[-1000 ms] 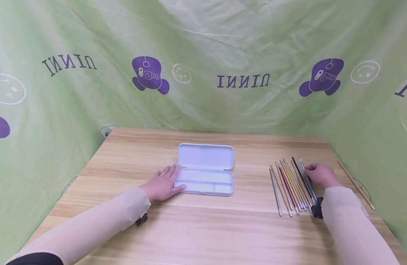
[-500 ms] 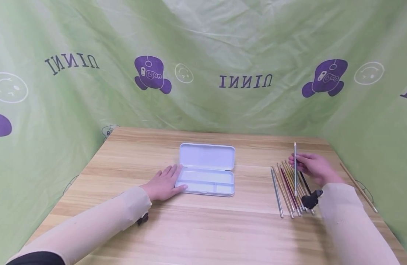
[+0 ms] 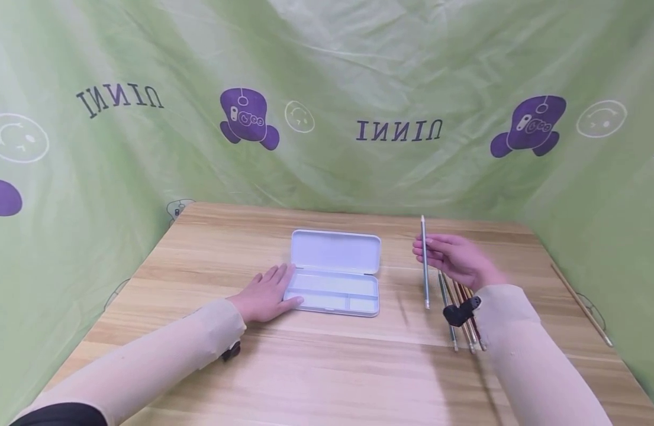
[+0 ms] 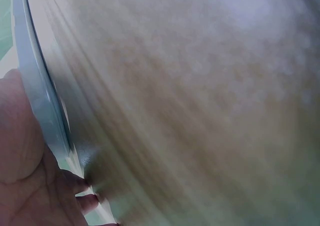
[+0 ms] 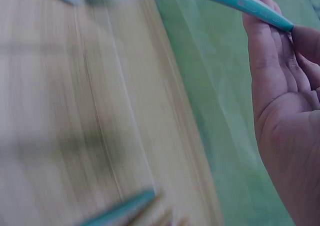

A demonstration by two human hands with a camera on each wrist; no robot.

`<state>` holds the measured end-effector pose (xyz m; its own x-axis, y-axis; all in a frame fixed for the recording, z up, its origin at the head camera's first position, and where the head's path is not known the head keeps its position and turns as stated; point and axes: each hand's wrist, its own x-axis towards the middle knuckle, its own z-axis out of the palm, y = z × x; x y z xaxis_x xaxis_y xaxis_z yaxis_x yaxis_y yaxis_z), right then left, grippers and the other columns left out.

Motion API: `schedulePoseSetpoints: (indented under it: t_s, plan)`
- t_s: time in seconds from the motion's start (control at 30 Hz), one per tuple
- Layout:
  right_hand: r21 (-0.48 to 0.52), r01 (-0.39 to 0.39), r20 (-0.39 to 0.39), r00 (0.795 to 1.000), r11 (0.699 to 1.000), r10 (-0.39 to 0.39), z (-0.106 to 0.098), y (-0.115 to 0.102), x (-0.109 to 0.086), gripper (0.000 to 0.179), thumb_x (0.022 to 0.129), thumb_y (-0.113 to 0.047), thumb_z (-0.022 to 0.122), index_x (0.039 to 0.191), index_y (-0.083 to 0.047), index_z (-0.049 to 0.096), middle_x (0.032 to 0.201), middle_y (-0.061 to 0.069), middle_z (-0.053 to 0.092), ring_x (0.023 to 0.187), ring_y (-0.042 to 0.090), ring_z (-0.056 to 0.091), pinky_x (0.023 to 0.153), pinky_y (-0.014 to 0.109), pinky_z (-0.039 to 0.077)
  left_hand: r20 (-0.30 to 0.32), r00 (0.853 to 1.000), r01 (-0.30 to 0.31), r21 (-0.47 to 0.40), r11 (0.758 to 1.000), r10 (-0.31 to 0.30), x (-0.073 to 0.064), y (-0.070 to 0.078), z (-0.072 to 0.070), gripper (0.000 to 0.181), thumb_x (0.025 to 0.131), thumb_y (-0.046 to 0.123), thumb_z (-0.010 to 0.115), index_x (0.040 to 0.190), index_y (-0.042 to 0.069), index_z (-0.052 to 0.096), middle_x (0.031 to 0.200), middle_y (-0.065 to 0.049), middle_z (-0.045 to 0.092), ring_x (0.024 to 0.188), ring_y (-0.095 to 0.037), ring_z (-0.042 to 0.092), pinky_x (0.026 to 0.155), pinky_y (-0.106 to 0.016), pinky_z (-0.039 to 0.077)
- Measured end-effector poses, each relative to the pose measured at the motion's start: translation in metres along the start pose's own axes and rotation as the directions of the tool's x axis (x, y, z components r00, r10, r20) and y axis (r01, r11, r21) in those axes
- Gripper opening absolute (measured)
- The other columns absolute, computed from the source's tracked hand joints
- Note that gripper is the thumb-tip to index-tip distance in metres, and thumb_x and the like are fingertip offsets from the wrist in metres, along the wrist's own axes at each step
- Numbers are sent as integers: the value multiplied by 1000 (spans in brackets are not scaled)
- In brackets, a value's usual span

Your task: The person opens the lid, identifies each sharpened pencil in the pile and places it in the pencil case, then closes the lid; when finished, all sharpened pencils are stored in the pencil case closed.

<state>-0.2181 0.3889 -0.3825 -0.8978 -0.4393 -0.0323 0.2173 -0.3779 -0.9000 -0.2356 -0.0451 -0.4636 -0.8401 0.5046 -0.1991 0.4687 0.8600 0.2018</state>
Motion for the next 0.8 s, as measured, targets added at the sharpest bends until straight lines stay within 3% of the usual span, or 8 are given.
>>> schedulePoseSetpoints:
  t_s: [0.2,0.43,0.6,0.7,0.8]
  plan:
    - [-195,-74,-59,996,978,64,26,12,28,26,109,2,43,121,6,65,112,13,74,107,20,72,97,32,55,1,1000,9,11,1000,-9,-1,-1,0,90,104,67,37,166,7,11,170,-21,15,156,-39,13,122,-61,16]
    - [-376,-114,-19,993,919,116,50,27,63,25,109,3,42,127,12,57,116,15,72,104,17,72,97,33,55,4,1000,11,18,1000,-11,-2,1,-3,90,104,67,36,166,7,11,170,-20,15,156,-38,13,122,-61,16]
    - [-515,-134,8,987,847,161,63,34,87,31,108,3,44,134,19,43,118,19,70,103,16,70,96,34,56,-7,1000,4,48,999,-4,-1,3,-1,91,104,67,36,166,5,12,170,-21,12,157,-36,7,124,-58,7]
    - [-582,-150,25,979,799,203,72,40,98,27,107,1,47,130,17,47,119,21,69,102,17,70,94,35,56,-17,1000,0,96,995,1,-1,3,0,91,104,68,33,166,5,12,170,-20,10,157,-34,3,124,-56,2]
    - [-663,-153,40,970,733,238,81,45,108,24,106,-1,51,123,15,54,114,19,71,98,16,69,90,33,56,-38,999,0,133,991,5,-2,2,1,91,104,69,32,166,5,14,171,-19,9,158,-33,2,124,-55,-1]
